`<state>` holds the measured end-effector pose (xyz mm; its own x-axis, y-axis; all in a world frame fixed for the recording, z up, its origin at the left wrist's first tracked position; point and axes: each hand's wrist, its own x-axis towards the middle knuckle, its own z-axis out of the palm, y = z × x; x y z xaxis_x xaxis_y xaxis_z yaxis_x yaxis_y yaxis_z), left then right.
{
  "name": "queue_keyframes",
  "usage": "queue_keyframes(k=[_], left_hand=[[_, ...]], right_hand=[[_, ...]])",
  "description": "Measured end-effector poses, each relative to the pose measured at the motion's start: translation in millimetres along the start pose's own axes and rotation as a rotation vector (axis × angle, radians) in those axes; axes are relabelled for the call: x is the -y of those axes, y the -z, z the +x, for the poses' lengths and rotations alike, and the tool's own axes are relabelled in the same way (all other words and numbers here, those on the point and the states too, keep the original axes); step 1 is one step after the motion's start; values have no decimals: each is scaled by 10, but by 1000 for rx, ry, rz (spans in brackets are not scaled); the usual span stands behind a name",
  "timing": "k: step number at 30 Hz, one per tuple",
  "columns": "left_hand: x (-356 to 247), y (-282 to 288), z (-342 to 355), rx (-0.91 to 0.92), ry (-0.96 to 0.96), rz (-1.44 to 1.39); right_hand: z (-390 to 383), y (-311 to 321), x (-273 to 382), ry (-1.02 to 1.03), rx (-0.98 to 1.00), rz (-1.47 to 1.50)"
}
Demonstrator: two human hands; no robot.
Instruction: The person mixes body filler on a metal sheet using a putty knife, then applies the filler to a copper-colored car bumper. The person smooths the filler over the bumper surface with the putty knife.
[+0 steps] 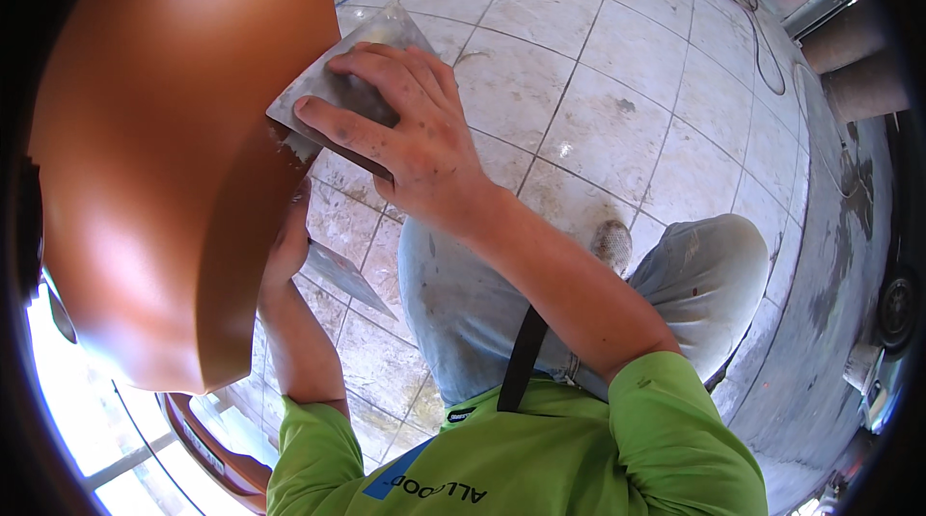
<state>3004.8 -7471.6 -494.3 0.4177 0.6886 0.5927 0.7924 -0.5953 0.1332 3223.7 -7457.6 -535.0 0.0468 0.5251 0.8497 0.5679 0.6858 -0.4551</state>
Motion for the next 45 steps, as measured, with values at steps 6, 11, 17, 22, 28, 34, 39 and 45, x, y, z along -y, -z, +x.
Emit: queue_keyframes(k=[6, 11, 17, 22, 28, 34, 39, 45], left_hand=[[-42, 10, -27, 85, 65, 34], [56, -5, -49, 234, 267, -93], [59, 44, 44, 242, 97, 107], [2, 21, 189, 203, 69, -74], [-28, 62, 92, 242, 64, 180], [147, -26, -58, 251, 127, 209], [143, -103, -121, 239, 107, 161], [178, -443, -417, 65, 498, -318]], right_hand=[[-174, -163, 43, -52, -67, 32], [-554, -127, 57, -109, 70, 41], [-770, 76, 11, -114, 96, -39], [-82, 207, 105, 23, 16, -43], [92, 99, 160, 87, 26, -66], [-117, -140, 144, 29, -43, -30], [-562, -232, 175, -44, 17, 14], [-1142, 134, 5, -348, 70, -5]])
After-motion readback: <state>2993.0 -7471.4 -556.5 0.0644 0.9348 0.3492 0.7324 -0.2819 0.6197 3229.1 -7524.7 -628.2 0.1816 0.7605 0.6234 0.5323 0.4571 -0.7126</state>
